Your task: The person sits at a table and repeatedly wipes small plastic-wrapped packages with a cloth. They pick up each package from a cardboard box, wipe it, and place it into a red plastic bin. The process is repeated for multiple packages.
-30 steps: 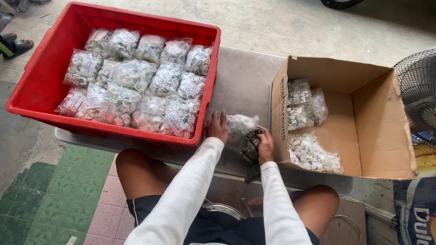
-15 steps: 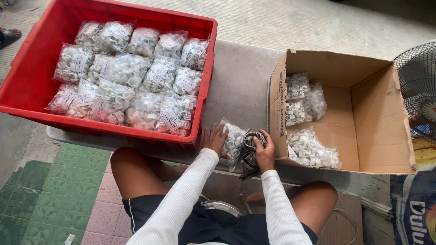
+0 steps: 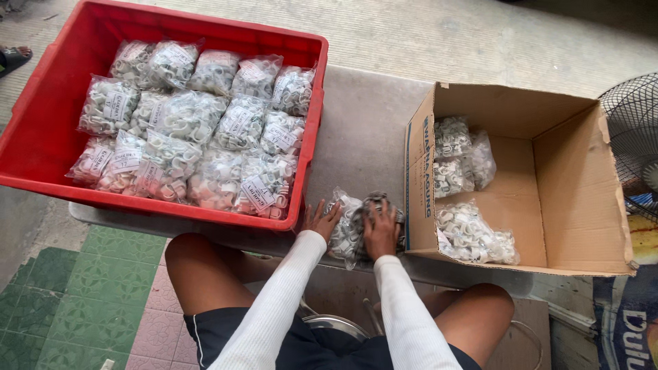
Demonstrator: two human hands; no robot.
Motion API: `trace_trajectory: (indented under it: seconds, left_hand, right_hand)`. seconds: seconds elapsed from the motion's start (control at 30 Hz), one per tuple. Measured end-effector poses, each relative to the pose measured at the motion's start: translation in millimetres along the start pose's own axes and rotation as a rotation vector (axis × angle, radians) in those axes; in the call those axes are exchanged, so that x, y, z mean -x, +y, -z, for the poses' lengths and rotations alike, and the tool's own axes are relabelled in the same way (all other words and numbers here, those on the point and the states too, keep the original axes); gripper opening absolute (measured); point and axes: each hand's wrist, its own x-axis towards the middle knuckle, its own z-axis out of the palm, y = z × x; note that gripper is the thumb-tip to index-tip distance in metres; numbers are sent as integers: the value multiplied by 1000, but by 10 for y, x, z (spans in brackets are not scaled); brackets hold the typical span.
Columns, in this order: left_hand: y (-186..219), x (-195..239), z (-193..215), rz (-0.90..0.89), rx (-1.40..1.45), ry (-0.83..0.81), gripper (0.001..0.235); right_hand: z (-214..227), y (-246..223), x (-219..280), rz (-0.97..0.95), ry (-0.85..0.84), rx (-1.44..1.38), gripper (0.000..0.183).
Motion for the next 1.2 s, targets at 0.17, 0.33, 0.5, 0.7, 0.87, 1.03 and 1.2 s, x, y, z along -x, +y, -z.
trace_trajectory:
  seconds: [0.17, 0.33, 0.5, 0.7, 0.87, 1.03, 1.2]
  left_hand:
    - [-16, 52, -45, 24, -136, 118, 90]
    - [-67, -54, -272, 9, -214, 85, 61]
    - [59, 76, 59, 41, -28, 44, 80]
    - [-115, -96, -263, 64, -245, 22, 69]
    - [92, 79, 50, 53, -89, 37, 73]
    - [248, 189, 419, 80, -59, 8, 70]
    - [163, -34, 258, 168, -200, -194, 47]
  right_hand:
    - [29, -172, 249, 270, -48, -129, 45]
    - [-67, 50, 458, 819, -206, 91, 68]
    - [-315, 199, -30, -37, -27, 128, 51]
    - [-177, -15, 605, 801, -101, 151, 60]
    - [-416, 464, 41, 238, -12, 125, 53]
    - [-78, -57, 532, 373, 45, 151, 54]
    - [-147, 10, 625, 631, -16, 266, 57]
